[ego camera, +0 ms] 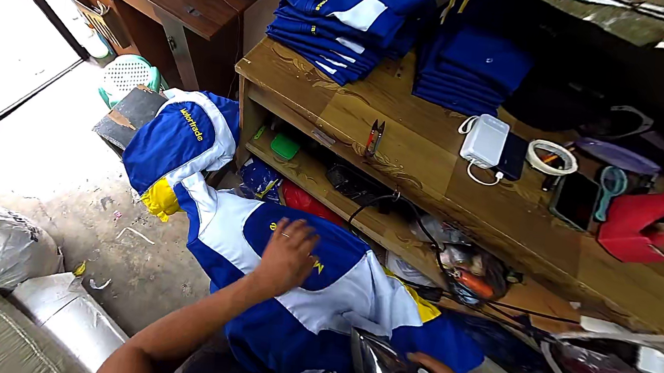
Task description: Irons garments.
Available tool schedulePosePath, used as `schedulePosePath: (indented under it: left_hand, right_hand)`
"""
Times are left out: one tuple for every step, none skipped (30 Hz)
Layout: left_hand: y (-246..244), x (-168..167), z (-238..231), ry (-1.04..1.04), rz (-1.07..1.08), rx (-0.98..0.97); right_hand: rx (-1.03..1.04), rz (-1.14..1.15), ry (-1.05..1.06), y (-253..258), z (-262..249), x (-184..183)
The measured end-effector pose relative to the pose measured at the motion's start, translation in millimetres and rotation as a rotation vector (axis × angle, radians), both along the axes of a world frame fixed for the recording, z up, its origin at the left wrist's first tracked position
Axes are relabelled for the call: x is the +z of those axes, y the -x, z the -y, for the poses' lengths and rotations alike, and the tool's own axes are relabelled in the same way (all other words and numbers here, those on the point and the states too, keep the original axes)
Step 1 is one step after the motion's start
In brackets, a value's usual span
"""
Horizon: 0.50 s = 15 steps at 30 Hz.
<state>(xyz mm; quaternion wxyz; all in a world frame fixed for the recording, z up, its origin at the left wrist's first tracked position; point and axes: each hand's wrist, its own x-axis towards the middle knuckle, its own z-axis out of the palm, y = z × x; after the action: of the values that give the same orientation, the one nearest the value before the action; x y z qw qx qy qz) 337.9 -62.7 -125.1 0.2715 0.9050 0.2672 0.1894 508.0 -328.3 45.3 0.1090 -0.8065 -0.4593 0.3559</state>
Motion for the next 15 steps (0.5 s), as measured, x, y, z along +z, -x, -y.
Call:
schedulePosePath:
  left_hand:
    - [26.5, 5.1, -18.6, -0.047, -0.007, 0.12]
    - [53.6, 7.5, -38.0, -0.085, -0.047, 0.223]
    - [78.6, 5.2, -57.3, -0.109, -0.101, 0.304]
    - [100.2, -2.9, -75.3, -0.107, -0.17, 0.347]
    - [118.0, -14.8, -91.1, -0.067, -0.239, 0.341]
    - [131.6, -24.3, -103.7, 0.008, -0.276, 0.294]
    - [140.2, -28.8, -113.1, 0.063, -0.258, 0.248]
    - [144.1, -26.3, -120.7, 0.087, -0.195, 0.226]
    - [146.3, -20.5, -125.3, 0.074, -0.106, 0.231]
    - [150.2, -16.9, -125.8, 0.028, -0.034, 0.257]
    - [156.3, -17.8, -125.1, -0.023, 0.003, 0.29]
    - [163.1, -22.5, -125.0, -0.053, 0.012, 0.313]
    - [170.1, -29.1, -125.4, -0.053, -0.003, 0.327]
    - [177.0, -35.8, -126.6, -0.029, -0.035, 0.331]
    - [183.4, -41.1, -129.2, 0.01, -0.074, 0.324]
  right_hand:
    - [0.038, 0.009, -0.016, 4.0, -13.5, -1.4]
    - [0.074, 0.02, -0.031, 8.8, -28.6, -3.4]
    - [0.107, 0.036, -0.046, 14.1, -45.8, -5.9]
    - [0.138, 0.059, -0.07, 20.1, -64.5, -10.0]
    - [0.168, 0.093, -0.099, 27.1, -84.0, -16.3]
    - [0.2, 0.122, -0.123, 35.4, -104.6, -22.7]
    - [0.234, 0.133, -0.122, 43.8, -127.2, -26.4]
    - [0.272, 0.131, -0.115, 52.1, -152.4, -28.7]
    - [0.309, 0.119, -0.099, 61.3, -177.6, -30.6]
    - [0.349, 0.107, -0.082, 72.0, -201.1, -33.9]
    - [0.381, 0.093, -0.069, 83.5, -223.6, -38.3]
    - [0.405, 0.085, -0.054, 94.8, -245.6, -43.3]
    - [0.422, 0.084, -0.039, 105.7, -266.2, -48.5]
    - [0.436, 0.092, -0.029, 116.3, -285.2, -53.9]
    - [0.444, 0.096, -0.018, 125.7, -302.0, -58.4]
